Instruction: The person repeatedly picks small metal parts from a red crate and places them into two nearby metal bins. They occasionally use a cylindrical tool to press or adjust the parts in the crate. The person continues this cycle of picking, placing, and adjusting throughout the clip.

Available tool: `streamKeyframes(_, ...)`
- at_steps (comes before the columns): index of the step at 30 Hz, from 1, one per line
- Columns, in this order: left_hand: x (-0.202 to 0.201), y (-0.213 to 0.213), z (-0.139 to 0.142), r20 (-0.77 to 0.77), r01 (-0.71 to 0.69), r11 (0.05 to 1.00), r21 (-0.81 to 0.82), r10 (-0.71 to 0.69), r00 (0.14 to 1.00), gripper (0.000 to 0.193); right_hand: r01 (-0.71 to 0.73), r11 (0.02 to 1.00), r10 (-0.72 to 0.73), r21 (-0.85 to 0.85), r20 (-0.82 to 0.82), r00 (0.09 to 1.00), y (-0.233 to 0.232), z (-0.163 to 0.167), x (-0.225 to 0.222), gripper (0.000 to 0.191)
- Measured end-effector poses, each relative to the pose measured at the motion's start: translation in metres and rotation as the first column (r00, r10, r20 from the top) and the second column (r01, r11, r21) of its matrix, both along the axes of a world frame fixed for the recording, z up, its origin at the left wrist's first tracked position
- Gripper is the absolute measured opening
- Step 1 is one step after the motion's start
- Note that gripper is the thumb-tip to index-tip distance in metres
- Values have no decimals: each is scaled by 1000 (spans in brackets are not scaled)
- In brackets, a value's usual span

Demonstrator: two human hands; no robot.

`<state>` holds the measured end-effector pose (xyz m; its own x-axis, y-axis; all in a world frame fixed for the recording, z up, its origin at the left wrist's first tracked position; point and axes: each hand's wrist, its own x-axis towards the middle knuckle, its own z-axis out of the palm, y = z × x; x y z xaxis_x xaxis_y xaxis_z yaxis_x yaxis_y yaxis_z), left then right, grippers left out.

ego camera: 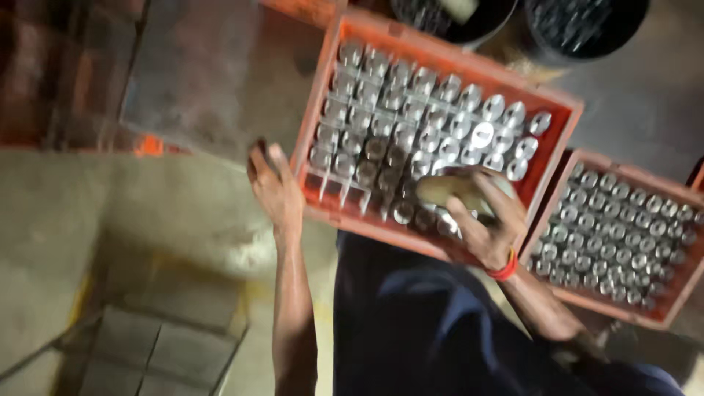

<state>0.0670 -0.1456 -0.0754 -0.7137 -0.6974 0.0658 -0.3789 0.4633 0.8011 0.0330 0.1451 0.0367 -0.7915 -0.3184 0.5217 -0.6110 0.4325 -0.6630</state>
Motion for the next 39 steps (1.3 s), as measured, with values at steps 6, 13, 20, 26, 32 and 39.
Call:
streamKeyframes(6,-2,-3,-3,-2,21,999,35,-21,1000,59,-92,996,81,7,410,909,11,-40,23,25)
streamKeyframes(13,0,-5,13,20,147,986,76,-149,989,54,116,974,-118,194,0,993,4,-47,-22,40)
streamKeyframes(20,5,-6,23,-143,318,947,46,-309,940,56,287,942,-292,173,5,956,36,-76,12,44)
streamKeyframes(26,6,-4,22,-129,309,951,-15,-309,942,62,296,943,-310,154,79,947,27,-116,-10,59)
streamKeyframes(32,6,-2,24,-98,275,960,-58,-279,955,69,414,903,-419,-118,-23,908,42,-85,-20,54)
streamKeyframes(39,6,-1,22,-99,209,972,-112,-220,970,69,428,890,-413,-158,122,903,32,-76,-39,25)
